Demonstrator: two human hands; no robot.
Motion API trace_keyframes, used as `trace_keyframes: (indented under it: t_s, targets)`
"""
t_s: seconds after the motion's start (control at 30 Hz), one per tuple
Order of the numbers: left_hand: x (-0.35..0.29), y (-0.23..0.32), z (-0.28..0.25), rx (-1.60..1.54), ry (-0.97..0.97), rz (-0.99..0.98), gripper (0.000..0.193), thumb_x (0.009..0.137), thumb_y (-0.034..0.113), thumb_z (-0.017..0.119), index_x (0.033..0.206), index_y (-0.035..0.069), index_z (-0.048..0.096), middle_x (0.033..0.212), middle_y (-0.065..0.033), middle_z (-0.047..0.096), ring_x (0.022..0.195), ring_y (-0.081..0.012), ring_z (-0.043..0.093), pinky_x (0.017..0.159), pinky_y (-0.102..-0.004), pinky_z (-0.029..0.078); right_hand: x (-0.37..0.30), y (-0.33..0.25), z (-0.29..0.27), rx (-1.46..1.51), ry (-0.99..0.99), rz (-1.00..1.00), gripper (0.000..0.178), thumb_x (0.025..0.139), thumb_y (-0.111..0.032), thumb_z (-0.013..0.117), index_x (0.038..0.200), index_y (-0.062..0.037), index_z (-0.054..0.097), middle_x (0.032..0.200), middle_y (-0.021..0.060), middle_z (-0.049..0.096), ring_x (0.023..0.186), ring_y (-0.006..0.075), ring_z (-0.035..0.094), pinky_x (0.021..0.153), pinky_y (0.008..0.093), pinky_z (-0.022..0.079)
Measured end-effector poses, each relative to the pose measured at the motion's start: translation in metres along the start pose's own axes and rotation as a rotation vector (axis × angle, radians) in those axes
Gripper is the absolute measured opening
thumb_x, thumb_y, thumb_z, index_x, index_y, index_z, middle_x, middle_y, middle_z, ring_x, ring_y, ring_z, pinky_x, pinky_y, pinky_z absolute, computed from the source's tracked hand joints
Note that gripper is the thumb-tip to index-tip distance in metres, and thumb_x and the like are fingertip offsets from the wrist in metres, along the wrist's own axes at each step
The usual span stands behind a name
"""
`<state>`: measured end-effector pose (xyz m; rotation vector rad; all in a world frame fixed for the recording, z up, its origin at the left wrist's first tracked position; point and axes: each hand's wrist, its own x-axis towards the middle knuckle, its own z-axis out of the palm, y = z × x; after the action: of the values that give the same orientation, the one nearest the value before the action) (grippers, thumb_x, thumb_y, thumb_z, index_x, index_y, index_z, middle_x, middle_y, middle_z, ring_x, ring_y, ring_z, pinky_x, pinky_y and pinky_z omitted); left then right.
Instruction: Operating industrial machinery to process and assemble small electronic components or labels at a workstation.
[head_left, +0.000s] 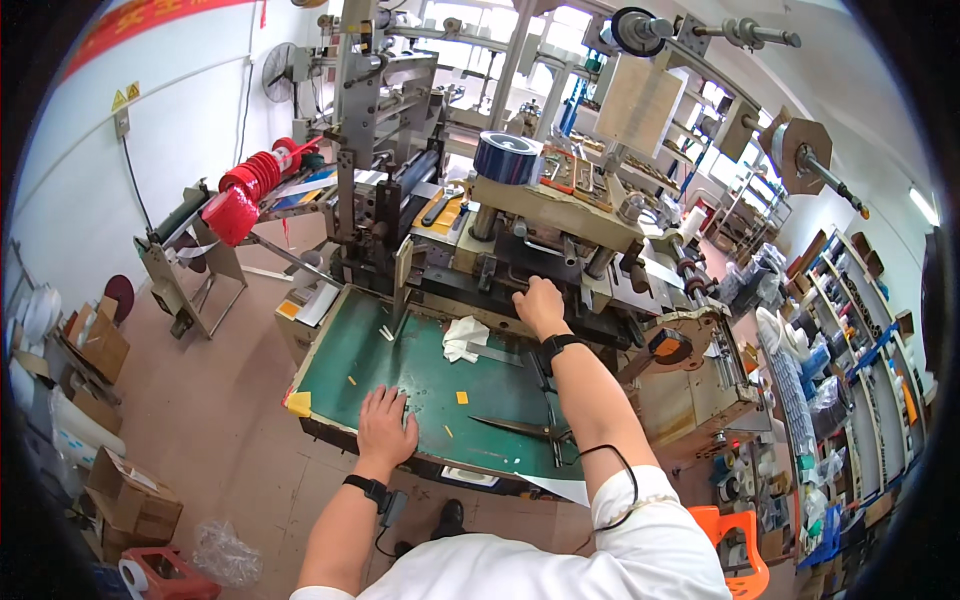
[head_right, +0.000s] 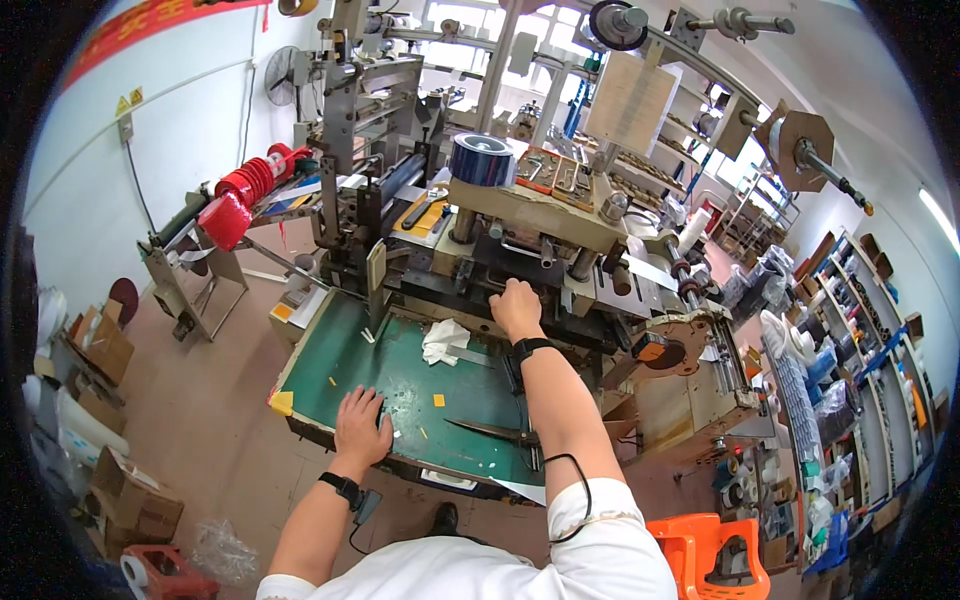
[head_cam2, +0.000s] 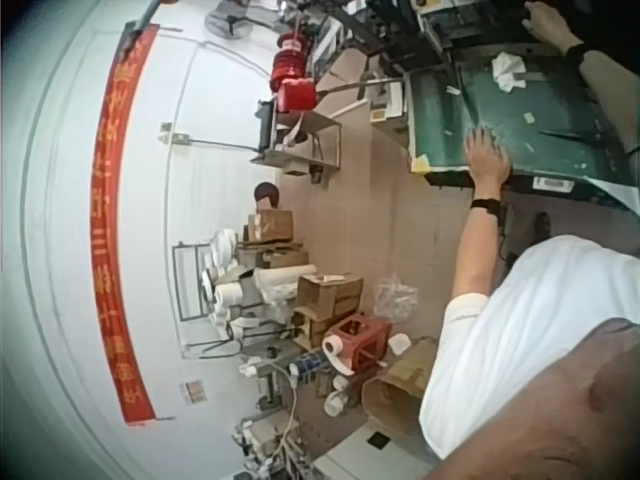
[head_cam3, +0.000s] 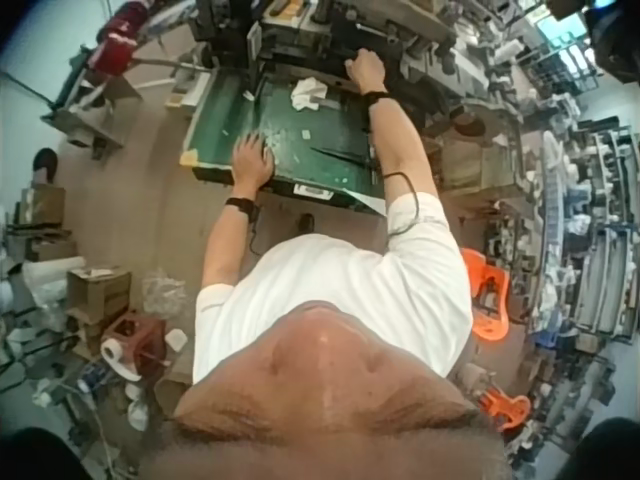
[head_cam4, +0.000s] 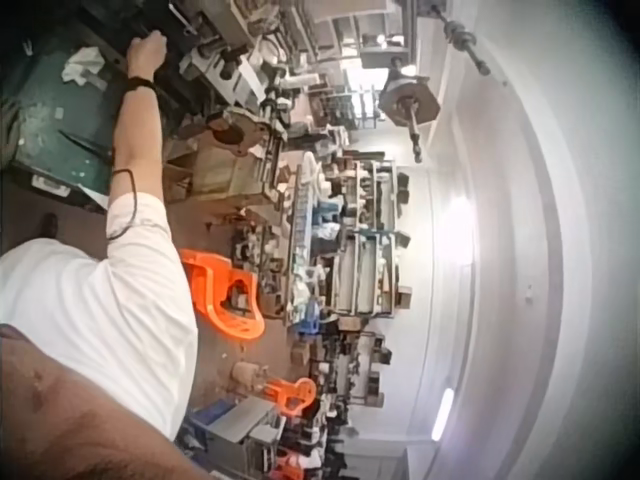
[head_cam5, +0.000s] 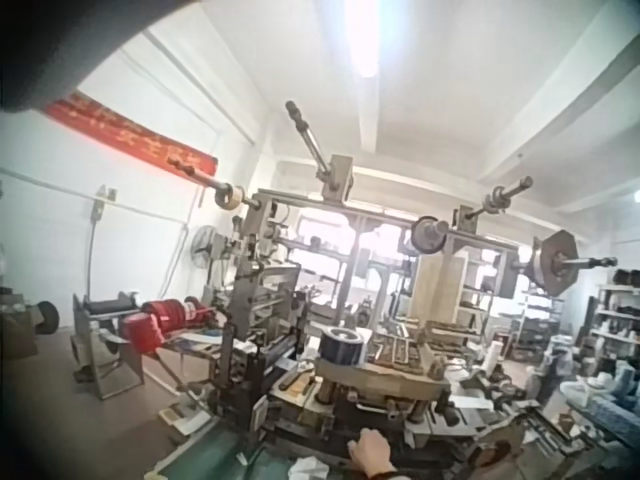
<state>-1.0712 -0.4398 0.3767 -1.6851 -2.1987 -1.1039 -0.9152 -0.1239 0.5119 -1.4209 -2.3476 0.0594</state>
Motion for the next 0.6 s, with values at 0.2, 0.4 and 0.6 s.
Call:
trace_keyframes:
  t_s: [0.2, 0.4, 0.6]
  targets:
    - [0.007, 0.003, 0.004, -0.033, 0.004, 0.047, 0.037, 0.081, 0.020, 0.063, 0.112, -0.001, 0.066, 0.124, -0.0200, 0.063, 0.125, -0.0387, 0.052, 0.111, -0.0503, 0.034, -0.005, 0.016, -0.002, -0.018, 0.002, 0.032, 0.028, 0.083, -0.023, 0.057, 0.092, -0.0007, 0.072, 0.101, 0.0252, 0.069, 0.100, 0.0427, 0.065, 0.089, 0.0493, 0.052]
    - [0.000, -0.002, 0.006, 0.019, 0.035, 0.055, 0.041, 0.080, 0.021, 0.063, 0.113, -0.003, 0.063, 0.124, -0.0193, 0.062, 0.124, -0.0383, 0.052, 0.111, -0.0511, 0.034, -0.125, -0.029, -0.041, 0.071, -0.141, -0.007, 0.031, 0.085, -0.026, 0.057, 0.094, 0.0000, 0.071, 0.103, 0.0273, 0.068, 0.099, 0.0433, 0.065, 0.089, 0.0500, 0.052]
    - [0.002, -0.002, 0.014, 0.004, -0.018, 0.059, 0.042, 0.080, 0.019, 0.062, 0.115, -0.004, 0.063, 0.126, -0.0206, 0.061, 0.125, -0.0406, 0.050, 0.111, -0.0521, 0.033, -0.207, -0.044, -0.062, 0.144, -0.191, -0.014, 0.032, 0.089, -0.026, 0.056, 0.090, 0.0042, 0.066, 0.094, 0.0284, 0.067, 0.091, 0.0460, 0.065, 0.084, 0.0520, 0.053]
